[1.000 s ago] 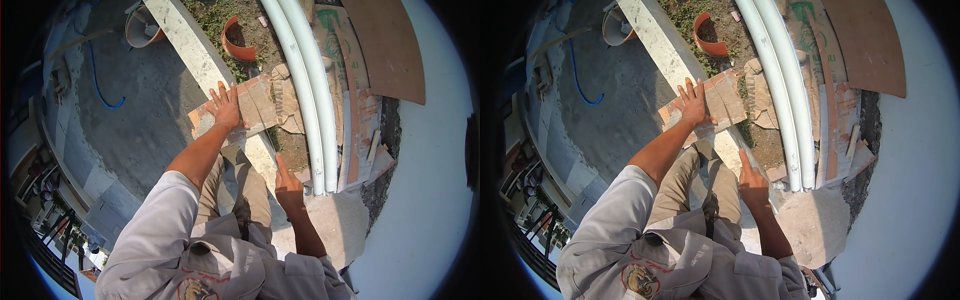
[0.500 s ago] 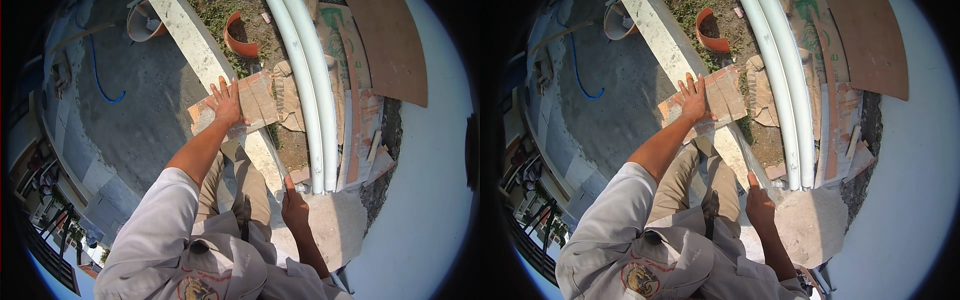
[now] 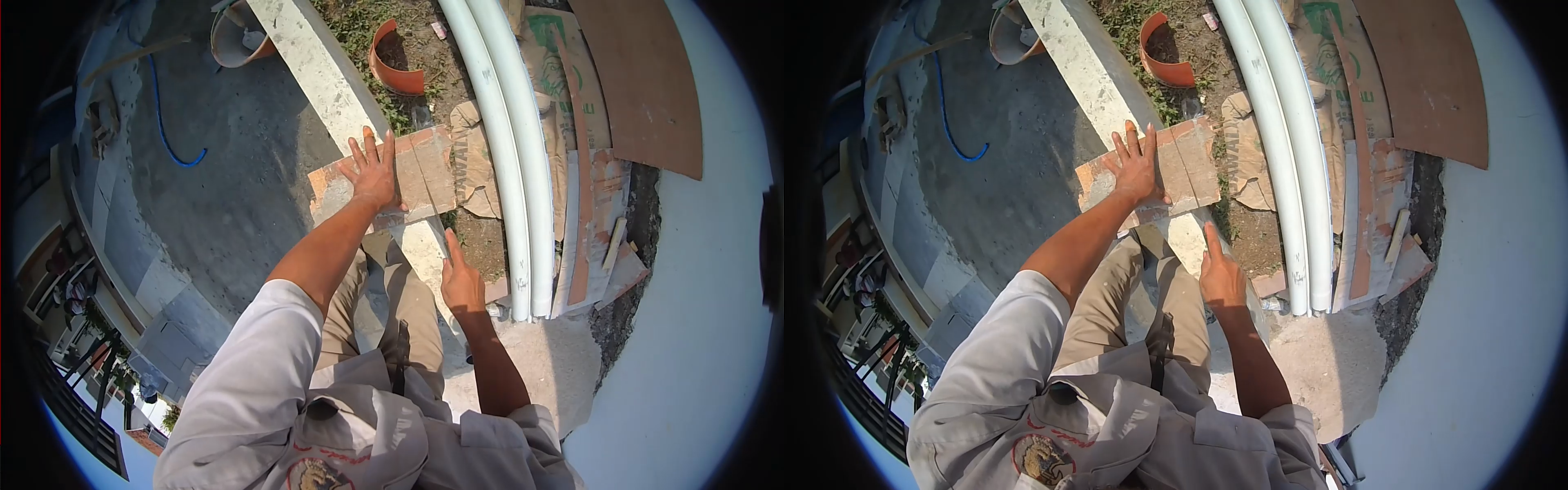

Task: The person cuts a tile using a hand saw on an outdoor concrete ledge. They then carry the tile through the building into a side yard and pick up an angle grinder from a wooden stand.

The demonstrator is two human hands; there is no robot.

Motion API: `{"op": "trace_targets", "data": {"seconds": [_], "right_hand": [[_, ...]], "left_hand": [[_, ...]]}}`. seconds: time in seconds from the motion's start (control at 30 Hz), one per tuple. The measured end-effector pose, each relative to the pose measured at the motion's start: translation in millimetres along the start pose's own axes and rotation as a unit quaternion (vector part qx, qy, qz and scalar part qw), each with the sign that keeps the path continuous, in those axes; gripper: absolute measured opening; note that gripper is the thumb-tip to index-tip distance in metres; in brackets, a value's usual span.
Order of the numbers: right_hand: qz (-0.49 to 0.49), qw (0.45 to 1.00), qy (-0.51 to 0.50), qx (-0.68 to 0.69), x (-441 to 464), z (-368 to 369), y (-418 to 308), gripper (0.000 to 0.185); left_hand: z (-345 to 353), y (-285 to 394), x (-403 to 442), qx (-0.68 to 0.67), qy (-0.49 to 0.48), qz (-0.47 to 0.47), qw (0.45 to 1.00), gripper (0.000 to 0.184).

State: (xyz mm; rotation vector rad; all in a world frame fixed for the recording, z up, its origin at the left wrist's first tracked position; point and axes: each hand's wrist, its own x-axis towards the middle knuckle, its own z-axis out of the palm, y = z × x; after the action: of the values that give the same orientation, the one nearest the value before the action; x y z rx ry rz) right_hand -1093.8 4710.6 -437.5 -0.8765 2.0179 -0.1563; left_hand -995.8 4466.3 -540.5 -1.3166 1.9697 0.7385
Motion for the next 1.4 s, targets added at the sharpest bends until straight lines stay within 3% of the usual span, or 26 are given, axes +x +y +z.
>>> {"op": "trace_targets", "data": {"seconds": [0.17,0.37,0.47,0.67,0.73,0.83,0.93,1.03,1.13,1.23,1.33,1.4], "right_hand": [[-0.019,0.998,0.058,0.017,-13,22,0,0.065],[0.013,1.0,-0.002,-0.018,38,7,-23,0.061],[-0.015,1.0,0.016,-0.013,41,7,-21,0.06],[0.009,1.0,-0.002,0.013,-108,-26,19,0.068],[0.019,0.999,-0.008,0.028,-82,-12,21,0.065],[-0.001,0.999,0.015,0.033,46,19,-8,0.06],[-0.015,1.0,0.005,0.005,9,-3,-6,0.065],[0.004,1.0,-0.015,0.003,-114,-19,32,0.063],[-0.023,0.999,0.023,0.024,-83,5,42,0.065],[-0.012,0.999,0.02,0.034,51,14,-7,0.06],[0.003,1.0,-0.001,-0.007,6,-2,-2,0.063],[0.025,0.999,-0.04,-0.013,-88,-16,25,0.065]], "left_hand": [[2,-2,-8,-0.007,0.01,0.01,1.0,0.166],[21,4,-1,-0.043,0.039,-0.01,0.998,0.168],[20,6,-4,-0.037,0.029,-0.015,0.999,0.169],[11,10,-6,-0.037,0.001,-0.021,0.999,0.17],[10,10,-4,-0.038,0.001,-0.023,0.999,0.169],[17,7,-1,-0.033,0.011,-0.026,0.999,0.17],[23,6,3,-0.038,0.022,-0.031,0.999,0.171],[12,11,-5,-0.039,0.01,-0.029,0.999,0.172],[11,12,-4,-0.03,0.001,-0.036,0.999,0.171],[18,10,-2,-0.009,0.021,-0.028,0.999,0.173],[16,10,-2,-0.016,0.01,-0.025,1.0,0.172],[17,9,-5,-0.006,0.024,-0.021,0.999,0.173]]}}
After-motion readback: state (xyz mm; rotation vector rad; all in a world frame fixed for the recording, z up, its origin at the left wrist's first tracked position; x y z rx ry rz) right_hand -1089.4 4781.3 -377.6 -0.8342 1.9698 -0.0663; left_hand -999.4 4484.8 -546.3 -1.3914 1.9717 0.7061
